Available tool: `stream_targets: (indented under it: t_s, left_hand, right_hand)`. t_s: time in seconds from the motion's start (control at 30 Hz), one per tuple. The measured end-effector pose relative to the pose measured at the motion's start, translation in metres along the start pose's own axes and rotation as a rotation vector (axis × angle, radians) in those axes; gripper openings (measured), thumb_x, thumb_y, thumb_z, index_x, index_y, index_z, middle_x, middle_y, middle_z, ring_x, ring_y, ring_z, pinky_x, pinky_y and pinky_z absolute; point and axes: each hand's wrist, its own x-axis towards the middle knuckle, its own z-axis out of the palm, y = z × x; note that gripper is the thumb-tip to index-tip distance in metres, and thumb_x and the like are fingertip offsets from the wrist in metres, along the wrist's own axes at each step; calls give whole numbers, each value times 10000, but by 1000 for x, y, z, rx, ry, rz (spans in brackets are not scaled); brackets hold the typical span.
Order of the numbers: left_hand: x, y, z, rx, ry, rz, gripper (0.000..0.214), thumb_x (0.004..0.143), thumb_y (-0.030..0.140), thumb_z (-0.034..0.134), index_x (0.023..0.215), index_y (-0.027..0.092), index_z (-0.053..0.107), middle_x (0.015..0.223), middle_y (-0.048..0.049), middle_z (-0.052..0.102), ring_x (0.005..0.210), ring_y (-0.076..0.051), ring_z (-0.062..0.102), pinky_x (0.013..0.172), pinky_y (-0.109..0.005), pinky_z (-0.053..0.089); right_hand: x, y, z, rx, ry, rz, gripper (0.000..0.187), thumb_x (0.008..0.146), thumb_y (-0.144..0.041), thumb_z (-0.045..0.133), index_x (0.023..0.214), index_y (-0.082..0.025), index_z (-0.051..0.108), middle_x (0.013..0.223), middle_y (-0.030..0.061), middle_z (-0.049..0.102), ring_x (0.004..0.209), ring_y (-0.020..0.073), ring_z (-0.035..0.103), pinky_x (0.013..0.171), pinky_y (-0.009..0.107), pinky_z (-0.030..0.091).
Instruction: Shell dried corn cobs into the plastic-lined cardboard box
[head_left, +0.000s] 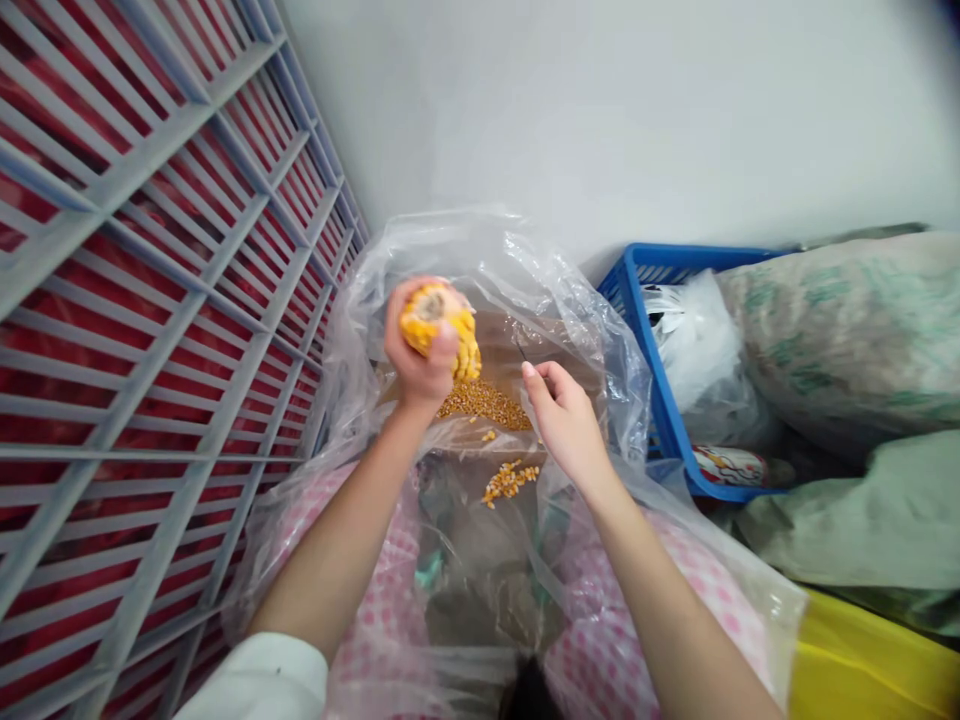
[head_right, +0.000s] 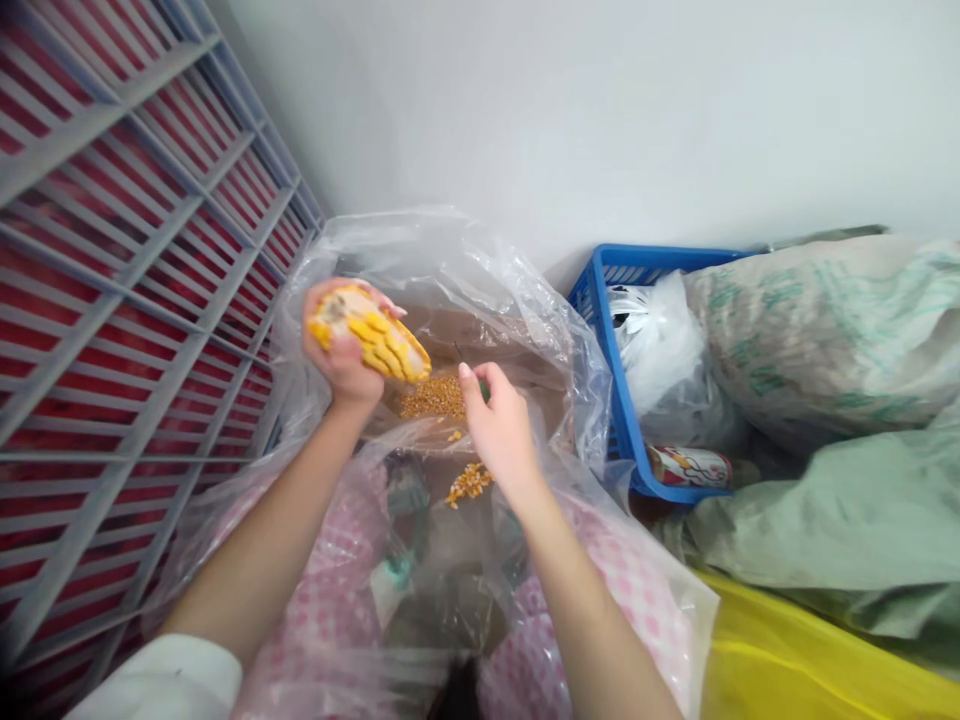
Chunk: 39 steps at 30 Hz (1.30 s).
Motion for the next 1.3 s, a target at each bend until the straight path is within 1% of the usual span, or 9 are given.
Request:
stream_targets:
  t_s: [0.03, 0.2, 0.37, 0.53, 0.67, 0.87, 1.07, 1.17, 1.3]
  left_hand:
    - [4, 0, 0, -64, -42, 39, 337, 655, 543, 550, 755, 221, 556, 722, -13, 559, 631, -145, 566, 675, -316, 482]
    - [23, 4, -1, -212, 45, -143, 519, 762, 653, 279, 663, 203, 517, 620, -10, 490, 571, -134, 533, 628, -297, 470]
    - [15, 5, 3, -210, 41, -180, 500, 760, 651, 301, 683, 213, 528, 632, -21, 503, 623, -155, 549, 624, -291, 444]
    - [11, 2, 2, -242, -22, -172, 438, 781, 583, 350, 719, 198, 548, 629, -18, 524, 556, -138, 534, 594, -285, 424]
    - [14, -2, 0, -270, -27, -188, 445, 788, 574, 330, 711, 187, 535, 620, -3, 522, 517, -121, 529, 550, -269, 416]
    - [17, -3, -1, -214, -21, -214, 499, 753, 650, 323, 704, 194, 519, 599, -7, 520, 511, -121, 523, 526, -268, 424]
    - [25, 3, -3, -183, 61, -222, 583, 718, 726, 253, 668, 202, 502, 597, -9, 512, 513, -124, 520, 532, -278, 435]
    - [25, 3, -3, -184, 70, -235, 585, 725, 723, 247, 665, 201, 505, 605, -12, 507, 532, -135, 522, 564, -297, 437]
    - [21, 1, 0, -206, 46, -213, 573, 742, 704, 255, 682, 196, 514, 609, -12, 502, 543, -130, 516, 575, -294, 426]
  right_hand:
    - [0, 0, 1, 11, -5, 4, 388, 813, -548, 335, 739, -195, 477, 581, -37, 437, 533, 99, 378, 528, 213, 281]
    - [-2, -3, 6, 15, 2, 37, 414, 765, -579, 405, 834, -192, 533, 634, -22, 529, 526, 98, 405, 515, 213, 286]
    - [-4, -9, 17, 5, -28, 77, 494, 719, -582, 468, 1004, -189, 557, 802, 37, 615, 632, 136, 507, 579, 236, 355]
    - [1, -6, 23, 94, -135, 45, 430, 723, -421, 505, 1060, -156, 545, 971, 79, 621, 813, 164, 548, 694, 257, 402]
    - [4, -3, 20, 135, -201, 24, 442, 701, -355, 507, 1090, -146, 530, 882, 48, 622, 773, 149, 536, 700, 256, 406]
    - [2, -3, 15, 55, -211, -2, 450, 672, -293, 499, 1091, -143, 564, 694, 0, 581, 634, 127, 490, 631, 250, 391]
    - [4, 0, 9, 179, -207, 4, 405, 732, -321, 463, 1086, -174, 590, 915, 29, 634, 752, 143, 536, 702, 258, 402]
    - [5, 1, 9, 172, -208, 23, 426, 729, -400, 500, 1070, -164, 597, 889, 34, 641, 746, 148, 541, 698, 262, 400]
    - [7, 4, 15, 197, -256, 46, 382, 716, -348, 501, 1028, -158, 611, 888, 29, 644, 744, 142, 541, 671, 244, 393]
